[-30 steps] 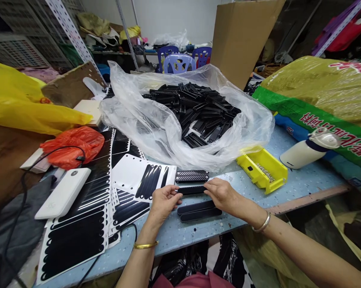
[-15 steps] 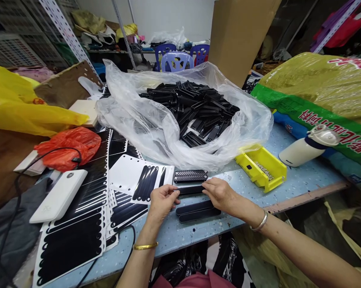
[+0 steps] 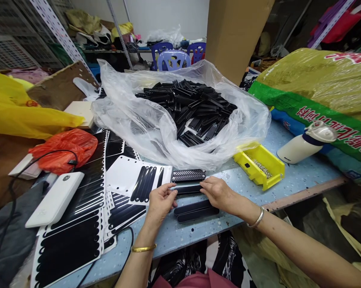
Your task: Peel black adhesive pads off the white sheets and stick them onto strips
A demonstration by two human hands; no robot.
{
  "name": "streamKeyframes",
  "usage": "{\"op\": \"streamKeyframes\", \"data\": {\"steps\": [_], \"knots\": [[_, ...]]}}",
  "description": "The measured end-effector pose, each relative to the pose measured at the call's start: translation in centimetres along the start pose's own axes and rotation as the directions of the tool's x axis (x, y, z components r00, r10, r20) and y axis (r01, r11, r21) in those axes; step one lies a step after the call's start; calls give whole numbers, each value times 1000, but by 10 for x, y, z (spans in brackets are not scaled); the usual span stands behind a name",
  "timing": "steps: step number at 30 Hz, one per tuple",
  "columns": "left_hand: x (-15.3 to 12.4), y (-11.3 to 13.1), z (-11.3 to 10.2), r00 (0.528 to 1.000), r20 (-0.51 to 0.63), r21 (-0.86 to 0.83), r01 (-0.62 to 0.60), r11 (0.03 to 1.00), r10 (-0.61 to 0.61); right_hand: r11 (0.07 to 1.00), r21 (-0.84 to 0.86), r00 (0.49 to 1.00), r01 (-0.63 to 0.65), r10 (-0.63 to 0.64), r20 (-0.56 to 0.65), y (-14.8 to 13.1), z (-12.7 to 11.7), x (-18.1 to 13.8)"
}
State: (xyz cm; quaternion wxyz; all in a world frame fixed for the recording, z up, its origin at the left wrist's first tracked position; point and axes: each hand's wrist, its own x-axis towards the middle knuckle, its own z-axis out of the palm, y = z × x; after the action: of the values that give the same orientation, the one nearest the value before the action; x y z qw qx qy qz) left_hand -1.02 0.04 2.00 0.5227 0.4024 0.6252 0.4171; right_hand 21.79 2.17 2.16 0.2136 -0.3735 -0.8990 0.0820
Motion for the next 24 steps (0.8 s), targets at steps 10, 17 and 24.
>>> {"op": "streamKeyframes", "data": {"steps": [10,17,24], "knots": [[2,7,3,996,0,13,84,996,-84,997,-40,996,61,-63,-55,-12,-15,12],[3,7,4,997,-4,-10,72,997,-72,998,-53,999,37,-39,-28,-9,-13,10],[1,8,5,999,-6,22,51,998,-51,997,-72,1000,-3,3,8,-3,-6,4]]}}
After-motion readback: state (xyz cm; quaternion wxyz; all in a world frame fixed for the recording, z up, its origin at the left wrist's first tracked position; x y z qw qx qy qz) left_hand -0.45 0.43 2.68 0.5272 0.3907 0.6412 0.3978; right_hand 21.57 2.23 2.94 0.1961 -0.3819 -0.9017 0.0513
